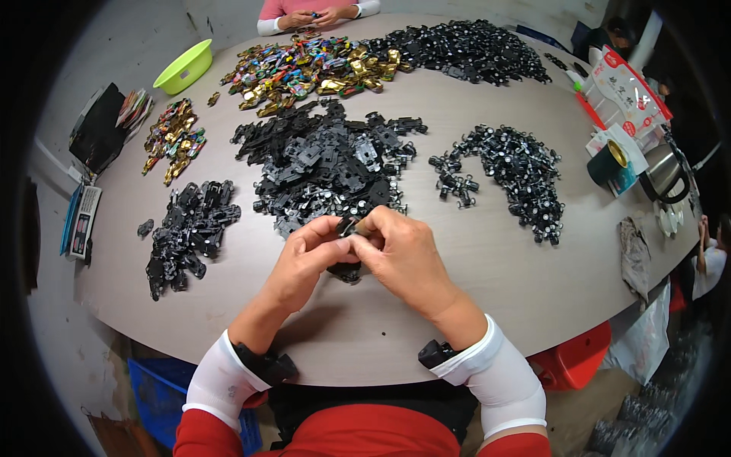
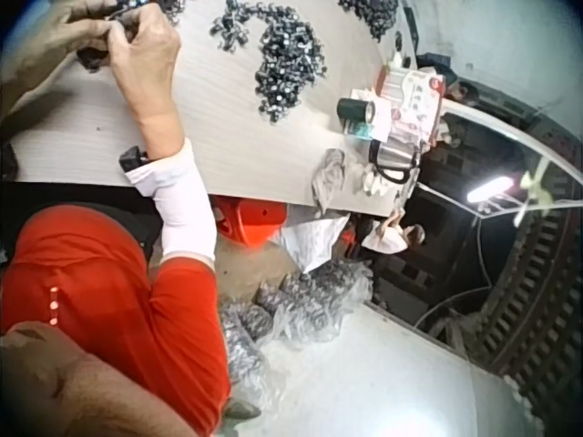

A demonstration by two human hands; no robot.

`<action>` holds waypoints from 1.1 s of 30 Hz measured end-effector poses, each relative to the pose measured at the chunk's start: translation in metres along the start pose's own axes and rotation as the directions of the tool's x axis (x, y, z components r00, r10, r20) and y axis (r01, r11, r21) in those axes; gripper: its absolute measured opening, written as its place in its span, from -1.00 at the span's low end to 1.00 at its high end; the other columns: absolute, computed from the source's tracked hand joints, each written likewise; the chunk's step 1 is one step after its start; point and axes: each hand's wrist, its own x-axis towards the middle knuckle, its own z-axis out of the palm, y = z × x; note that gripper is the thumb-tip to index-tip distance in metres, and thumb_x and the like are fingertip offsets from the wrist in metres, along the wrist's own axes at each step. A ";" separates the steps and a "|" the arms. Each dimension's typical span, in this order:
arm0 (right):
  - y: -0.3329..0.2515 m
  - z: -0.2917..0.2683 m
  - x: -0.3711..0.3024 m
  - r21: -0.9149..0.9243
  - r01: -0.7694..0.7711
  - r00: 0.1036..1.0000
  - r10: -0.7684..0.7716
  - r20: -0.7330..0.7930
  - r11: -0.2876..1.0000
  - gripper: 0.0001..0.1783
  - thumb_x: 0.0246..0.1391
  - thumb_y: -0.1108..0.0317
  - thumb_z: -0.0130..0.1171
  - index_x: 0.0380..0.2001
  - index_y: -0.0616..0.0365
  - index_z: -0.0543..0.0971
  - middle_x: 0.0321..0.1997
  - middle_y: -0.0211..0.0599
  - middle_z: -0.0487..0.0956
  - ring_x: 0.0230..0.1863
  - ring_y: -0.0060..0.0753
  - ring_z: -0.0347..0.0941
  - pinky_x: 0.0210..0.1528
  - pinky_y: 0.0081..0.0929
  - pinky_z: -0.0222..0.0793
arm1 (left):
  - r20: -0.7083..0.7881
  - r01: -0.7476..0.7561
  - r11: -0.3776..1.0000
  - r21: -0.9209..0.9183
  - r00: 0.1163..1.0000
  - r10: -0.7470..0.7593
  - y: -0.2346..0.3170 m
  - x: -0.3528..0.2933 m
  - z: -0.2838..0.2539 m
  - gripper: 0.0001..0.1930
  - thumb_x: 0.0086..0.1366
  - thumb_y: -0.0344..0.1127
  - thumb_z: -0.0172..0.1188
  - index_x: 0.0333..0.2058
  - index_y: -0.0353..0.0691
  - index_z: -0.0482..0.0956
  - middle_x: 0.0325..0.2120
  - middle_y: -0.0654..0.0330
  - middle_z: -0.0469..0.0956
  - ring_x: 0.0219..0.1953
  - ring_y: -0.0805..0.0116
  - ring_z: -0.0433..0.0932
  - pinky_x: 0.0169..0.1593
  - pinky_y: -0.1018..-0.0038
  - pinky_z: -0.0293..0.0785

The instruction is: The person sits at a table and assembles small black lock components by hand. They pick up a lock body and a metal pin, insert the pin into the body, and place the finished unit into a growing pile on the table. The process is repeated continuously throughout the clip.

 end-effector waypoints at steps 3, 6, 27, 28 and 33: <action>0.000 -0.004 0.001 0.094 -0.052 0.997 0.046 0.065 0.994 -0.90 0.01 0.44 0.28 -0.42 0.27 0.62 -0.52 -0.19 0.60 -0.54 -0.45 0.54 -0.44 -0.50 0.45 | -0.007 0.042 0.995 -0.092 0.999 -0.043 -0.013 0.005 -0.004 -0.81 0.40 -0.30 0.16 -0.13 -0.29 0.54 -0.25 0.23 0.59 -0.26 0.50 0.57 -0.08 0.50 0.55; 0.013 -0.020 0.008 0.128 -0.137 0.991 0.135 0.022 0.982 -0.89 0.03 0.44 0.27 -0.38 0.27 0.67 -0.52 -0.27 0.61 -0.51 -0.54 0.51 -0.41 -0.56 0.43 | -0.064 0.026 0.996 -0.080 0.997 -0.032 -0.015 0.006 -0.011 -0.80 0.41 -0.25 0.16 -0.16 -0.27 0.54 -0.29 0.24 0.60 -0.34 0.52 0.57 -0.12 0.50 0.56; 0.073 -0.039 0.046 0.223 -0.300 0.952 0.306 0.008 0.928 -0.87 0.04 0.41 0.36 -0.37 0.22 0.63 -0.47 -0.51 0.59 -0.47 -0.73 0.43 -0.41 -0.68 0.36 | -0.138 -0.013 0.987 -0.162 0.990 -0.010 -0.008 0.009 -0.015 -0.85 0.41 -0.25 0.16 -0.21 -0.21 0.56 -0.30 0.24 0.64 -0.30 0.49 0.59 -0.12 0.46 0.56; 0.075 -0.040 0.044 0.223 -0.326 0.945 0.322 0.051 0.919 -0.88 0.05 0.42 0.36 -0.37 0.21 0.62 -0.46 -0.52 0.58 -0.46 -0.73 0.42 -0.40 -0.68 0.35 | -0.135 -0.008 0.987 -0.163 0.991 -0.014 -0.007 0.009 -0.015 -0.84 0.41 -0.25 0.17 -0.20 -0.23 0.55 -0.29 0.24 0.63 -0.29 0.48 0.59 -0.12 0.47 0.56; 0.074 -0.037 0.043 0.132 -0.148 0.988 0.152 -0.023 0.980 -0.90 0.02 0.47 0.36 -0.38 0.21 0.62 -0.44 -0.52 0.57 -0.45 -0.71 0.41 -0.36 -0.68 0.35 | -0.123 0.007 0.982 -0.187 0.992 -0.030 -0.004 0.009 -0.014 -0.80 0.40 -0.25 0.19 -0.17 -0.27 0.53 -0.26 0.21 0.63 -0.26 0.47 0.60 -0.10 0.49 0.57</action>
